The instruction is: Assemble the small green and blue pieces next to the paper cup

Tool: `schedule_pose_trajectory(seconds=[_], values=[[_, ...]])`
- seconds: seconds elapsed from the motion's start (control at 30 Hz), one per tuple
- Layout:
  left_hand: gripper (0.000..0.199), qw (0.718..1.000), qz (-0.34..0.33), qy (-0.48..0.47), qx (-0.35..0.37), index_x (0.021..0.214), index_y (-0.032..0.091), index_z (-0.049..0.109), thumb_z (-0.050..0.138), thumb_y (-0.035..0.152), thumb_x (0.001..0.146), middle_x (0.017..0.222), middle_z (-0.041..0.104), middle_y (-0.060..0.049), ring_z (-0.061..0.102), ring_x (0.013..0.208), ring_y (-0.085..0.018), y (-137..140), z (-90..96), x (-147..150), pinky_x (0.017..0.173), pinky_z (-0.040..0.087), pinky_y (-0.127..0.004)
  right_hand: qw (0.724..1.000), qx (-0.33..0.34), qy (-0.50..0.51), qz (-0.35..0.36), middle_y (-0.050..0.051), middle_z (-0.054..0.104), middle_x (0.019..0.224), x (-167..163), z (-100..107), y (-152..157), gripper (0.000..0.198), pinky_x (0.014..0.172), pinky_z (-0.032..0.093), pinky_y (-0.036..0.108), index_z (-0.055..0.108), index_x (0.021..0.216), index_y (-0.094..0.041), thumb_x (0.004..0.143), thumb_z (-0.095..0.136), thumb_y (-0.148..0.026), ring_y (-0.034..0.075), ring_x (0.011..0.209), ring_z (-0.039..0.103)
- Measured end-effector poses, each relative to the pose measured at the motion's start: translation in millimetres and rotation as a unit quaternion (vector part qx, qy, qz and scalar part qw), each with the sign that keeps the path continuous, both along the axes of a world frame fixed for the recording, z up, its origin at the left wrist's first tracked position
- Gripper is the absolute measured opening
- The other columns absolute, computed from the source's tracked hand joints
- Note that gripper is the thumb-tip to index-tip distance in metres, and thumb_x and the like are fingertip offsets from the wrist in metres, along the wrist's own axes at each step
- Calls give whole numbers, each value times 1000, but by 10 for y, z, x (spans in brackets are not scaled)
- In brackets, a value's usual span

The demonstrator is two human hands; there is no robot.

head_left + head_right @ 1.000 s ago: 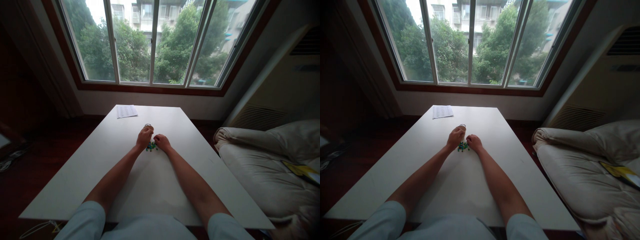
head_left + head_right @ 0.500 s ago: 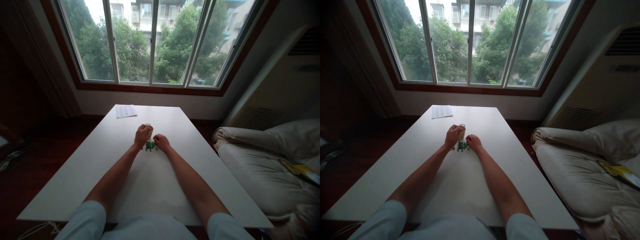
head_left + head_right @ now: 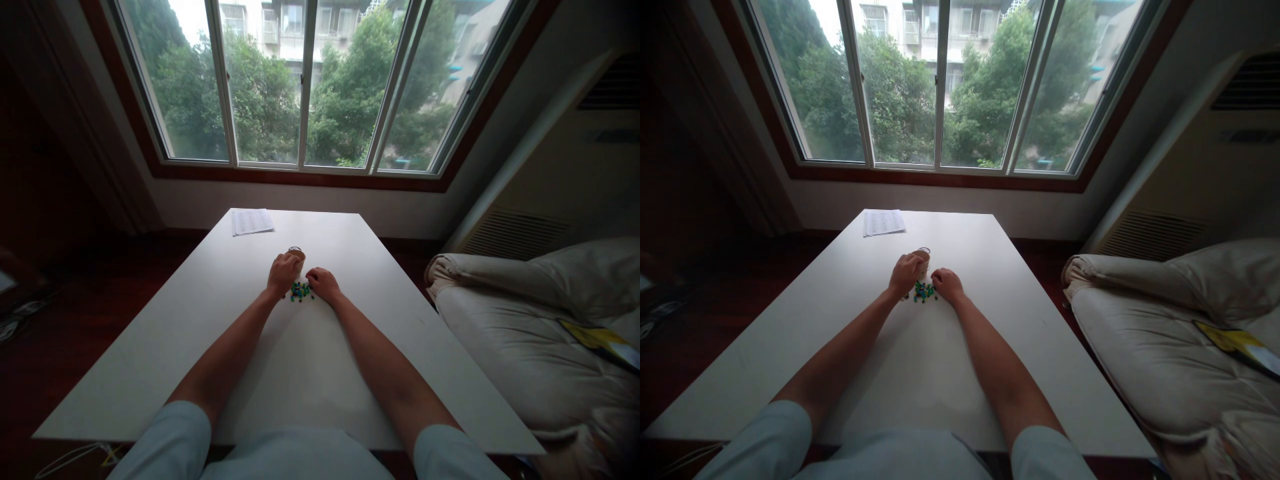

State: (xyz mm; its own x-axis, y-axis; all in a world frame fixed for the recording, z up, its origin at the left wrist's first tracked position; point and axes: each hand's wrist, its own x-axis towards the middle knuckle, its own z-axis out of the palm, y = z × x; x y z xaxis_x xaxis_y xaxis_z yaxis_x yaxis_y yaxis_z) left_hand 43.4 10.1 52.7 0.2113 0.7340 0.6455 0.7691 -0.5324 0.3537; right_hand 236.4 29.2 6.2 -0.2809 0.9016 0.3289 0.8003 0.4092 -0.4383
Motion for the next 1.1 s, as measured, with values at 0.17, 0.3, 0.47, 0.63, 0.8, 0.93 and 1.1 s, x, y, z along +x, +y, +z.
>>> schedule_pose_trajectory(seconds=[0.17,0.3,0.47,0.63,0.8,0.93,1.1], values=[[19,1000,-19,14,2,101,20,70,52,20,96,104,69,-8,57,102,-23,-27,6,-11,93,47,-37,1000,0,-6,-1,3,69,96,-10,-17,15,19,84,42,24,74,98,-22,92,56,-24,16,90,59],[20,1000,-21,19,8,101,20,70,50,21,97,105,70,-7,56,101,-22,-28,-14,-16,92,46,-37,1000,6,-11,1,3,69,96,-10,-14,13,19,83,42,24,74,96,-22,92,55,-23,16,89,59],[24,1000,-10,26,11,99,21,71,47,26,100,103,70,-7,57,98,-22,-46,-21,-27,92,44,-38,1000,0,-11,-2,4,69,96,-9,5,1,18,83,42,24,73,96,-22,91,56,-23,16,91,59],[24,999,-9,31,19,98,22,71,48,28,101,102,71,-7,57,98,-22,-72,-15,-69,90,43,-38,1000,3,-6,0,4,69,97,-9,-15,16,18,84,42,25,74,96,-22,91,56,-22,16,91,59],[20,999,-16,22,29,94,22,72,53,27,98,99,72,-7,57,104,-24,-83,-30,-122,93,43,-40,1000,3,-1,0,3,69,95,-11,-39,33,18,84,42,25,74,95,-22,91,57,-23,16,91,59],[19,999,-27,1,36,95,22,71,53,23,96,99,72,-7,58,108,-24,-78,-48,-152,96,46,-41,1000,-2,1,0,4,70,96,-15,-34,26,18,85,42,25,74,95,-22,91,56,-23,16,92,59],[19,997,-20,-52,59,102,22,69,51,22,97,110,69,-7,57,109,-22,-88,-28,-212,100,47,-41,1000,-7,-10,-3,4,71,97,-15,-1,7,19,83,42,24,74,98,-22,92,56,-24,16,90,60]])
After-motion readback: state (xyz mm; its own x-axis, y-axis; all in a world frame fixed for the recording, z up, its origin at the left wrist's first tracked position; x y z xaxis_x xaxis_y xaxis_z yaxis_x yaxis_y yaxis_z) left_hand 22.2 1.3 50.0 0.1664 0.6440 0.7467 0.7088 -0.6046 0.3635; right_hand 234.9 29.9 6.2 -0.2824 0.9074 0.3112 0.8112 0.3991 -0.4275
